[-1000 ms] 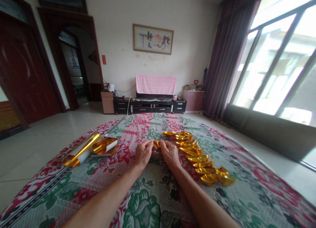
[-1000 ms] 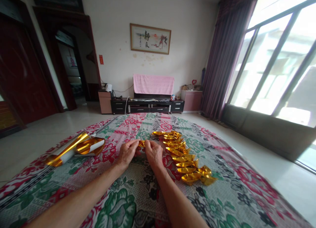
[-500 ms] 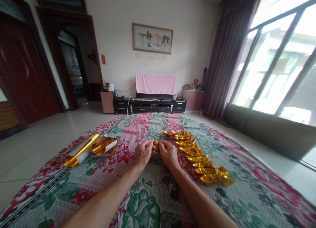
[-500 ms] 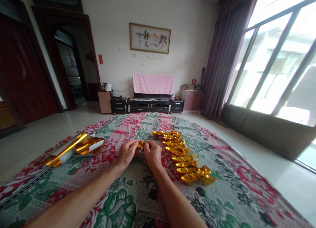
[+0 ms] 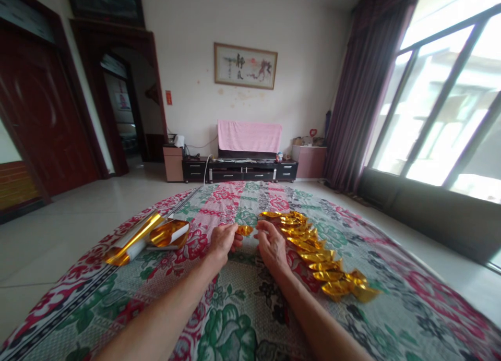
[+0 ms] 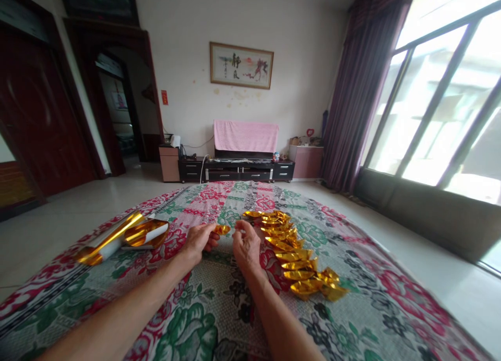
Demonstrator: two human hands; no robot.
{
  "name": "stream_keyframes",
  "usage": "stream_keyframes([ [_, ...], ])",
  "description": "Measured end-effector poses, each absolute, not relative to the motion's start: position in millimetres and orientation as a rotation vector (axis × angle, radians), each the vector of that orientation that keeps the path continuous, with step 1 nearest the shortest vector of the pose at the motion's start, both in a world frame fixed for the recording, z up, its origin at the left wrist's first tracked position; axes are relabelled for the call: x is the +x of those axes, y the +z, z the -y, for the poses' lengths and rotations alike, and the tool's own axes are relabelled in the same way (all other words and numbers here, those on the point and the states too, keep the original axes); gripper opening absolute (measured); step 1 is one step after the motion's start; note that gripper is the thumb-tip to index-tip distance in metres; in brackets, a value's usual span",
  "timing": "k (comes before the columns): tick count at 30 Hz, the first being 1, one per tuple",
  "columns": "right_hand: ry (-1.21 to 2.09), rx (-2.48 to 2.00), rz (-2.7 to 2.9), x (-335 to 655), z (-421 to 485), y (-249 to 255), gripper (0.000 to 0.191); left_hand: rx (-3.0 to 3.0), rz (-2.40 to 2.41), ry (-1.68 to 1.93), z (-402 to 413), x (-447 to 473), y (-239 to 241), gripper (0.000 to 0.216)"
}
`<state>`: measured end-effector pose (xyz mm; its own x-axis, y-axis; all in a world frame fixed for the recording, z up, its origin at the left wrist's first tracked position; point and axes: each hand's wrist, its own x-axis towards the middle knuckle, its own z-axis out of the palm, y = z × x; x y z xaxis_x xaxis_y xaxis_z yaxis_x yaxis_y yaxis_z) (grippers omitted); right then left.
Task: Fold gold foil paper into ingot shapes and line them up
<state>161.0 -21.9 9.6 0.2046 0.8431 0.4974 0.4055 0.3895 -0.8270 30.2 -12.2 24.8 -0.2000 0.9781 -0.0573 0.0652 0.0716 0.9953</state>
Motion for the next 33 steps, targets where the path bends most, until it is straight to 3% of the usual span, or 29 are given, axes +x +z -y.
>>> stream_keyframes([
  [5,0.228,-0.99,1.591,157.1,26.9,9.2,0.034,1.084,-1.521,1.168,15.1,28.4,32.7,0.026],
  [12,0.226,-1.037,1.685,155.8,29.7,10.6,0.023,1.135,-1.527,1.149,12.3,26.7,28.6,0.026],
  [21,0.412,-1.224,1.577,155.1,32.0,15.5,0.028,1.285,-1.435,1.177,15.0,26.9,23.1,0.027],
  [33,0.318,-1.347,1.602,156.2,26.5,13.1,0.028,1.499,-1.456,1.22,9.1,23.4,12.4,0.034],
])
